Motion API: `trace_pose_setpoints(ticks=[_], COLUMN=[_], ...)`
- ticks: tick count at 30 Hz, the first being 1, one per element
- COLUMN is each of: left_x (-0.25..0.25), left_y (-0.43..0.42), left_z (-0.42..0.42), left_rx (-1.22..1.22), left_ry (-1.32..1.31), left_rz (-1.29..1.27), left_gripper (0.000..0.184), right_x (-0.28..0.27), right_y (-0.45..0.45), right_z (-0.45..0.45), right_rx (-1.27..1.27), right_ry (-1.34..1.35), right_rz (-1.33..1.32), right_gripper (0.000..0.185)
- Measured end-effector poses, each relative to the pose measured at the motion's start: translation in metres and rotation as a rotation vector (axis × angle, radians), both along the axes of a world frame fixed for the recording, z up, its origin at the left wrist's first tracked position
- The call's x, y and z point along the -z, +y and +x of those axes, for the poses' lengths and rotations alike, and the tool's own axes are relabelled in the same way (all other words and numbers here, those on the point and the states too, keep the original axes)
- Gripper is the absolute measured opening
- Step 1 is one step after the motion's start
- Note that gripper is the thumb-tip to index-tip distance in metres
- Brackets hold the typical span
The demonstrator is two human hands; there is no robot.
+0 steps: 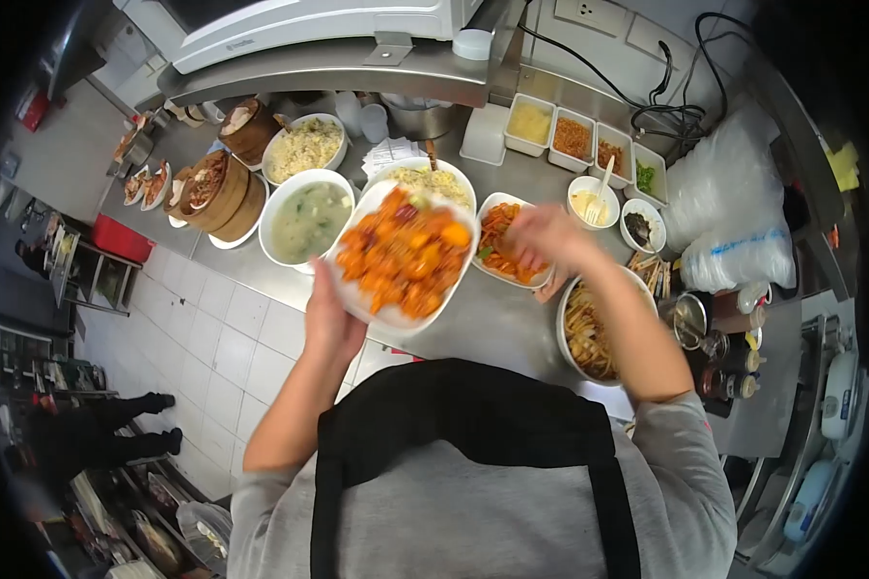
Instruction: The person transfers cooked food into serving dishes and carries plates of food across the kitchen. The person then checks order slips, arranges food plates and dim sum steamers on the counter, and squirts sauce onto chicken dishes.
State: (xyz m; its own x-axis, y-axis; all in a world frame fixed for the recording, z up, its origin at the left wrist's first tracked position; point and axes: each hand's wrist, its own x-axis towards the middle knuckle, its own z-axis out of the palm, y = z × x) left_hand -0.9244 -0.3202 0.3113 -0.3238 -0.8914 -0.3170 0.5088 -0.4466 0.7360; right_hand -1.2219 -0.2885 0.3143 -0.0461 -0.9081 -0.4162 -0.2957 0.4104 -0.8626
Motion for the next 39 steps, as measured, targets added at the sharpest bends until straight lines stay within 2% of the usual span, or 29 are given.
trace_pose_setpoints(ticks=[1,3,5,8,11,15,18,20,21,23,26,29,36,39], left_x=[0.0,0.005,0.008,0.016,0.018,0.027,0.038,0.041,0.032,0.018,0.025,0.019,0.005,0.01], left_y=[0.012,0.034,0.053,0.075,0.096,0.107,0.104,0.1,0.098,0.103,0.105,0.123,0.229,0.28], left_z=[0.025,0.076,0.121,0.183,0.232,0.283,0.298,0.293,0.283,0.267,0.244,0.19,0.017,-0.048], left_rx=[-0.023,-0.092,-0.159,-0.214,-0.269,-0.251,-0.226,-0.122,-0.117,-0.123,0.006,0.076,0.35,0.542], left_ry=[-0.014,-0.071,-0.132,-0.153,-0.195,-0.183,-0.123,-0.037,-0.079,-0.185,-0.043,-0.002,0.167,0.113], left_rz=[-0.011,-0.021,-0.028,-0.038,-0.017,-0.041,-0.059,-0.182,-0.139,-0.032,-0.231,-0.229,-0.144,-0.023], left_gripper=[0.062,0.064,0.065,0.066,0.066,0.067,0.065,0.066,0.068,0.071,0.065,0.063,0.062,0.064], right_x=[0.026,0.081,0.122,0.16,0.153,0.114,0.102,0.059,0.065,0.042,0.014,0.017,0.028,0.074], right_y=[0.007,0.01,-0.01,-0.056,-0.077,-0.075,-0.035,0.011,0.029,0.086,0.189,0.303,0.569,0.671], right_z=[0.025,0.076,0.121,0.167,0.185,0.175,0.179,0.183,0.178,0.177,0.172,0.154,0.109,0.078], right_rx=[-0.102,0.033,0.328,0.816,1.009,1.043,0.89,0.871,0.808,0.771,0.753,0.776,1.147,1.434], right_ry=[-0.096,-0.651,-1.023,-1.203,-1.093,-1.012,-1.01,-1.018,-1.064,-1.149,-1.231,-1.211,-0.934,-0.765], right_rz=[0.083,0.274,0.242,0.023,-0.048,-0.022,-0.26,-0.264,-0.277,-0.284,-0.251,-0.237,-0.214,-0.218], right_gripper=[0.018,0.03,0.039,0.038,0.035,0.034,0.036,0.035,0.036,0.034,0.039,0.044,0.054,0.049])
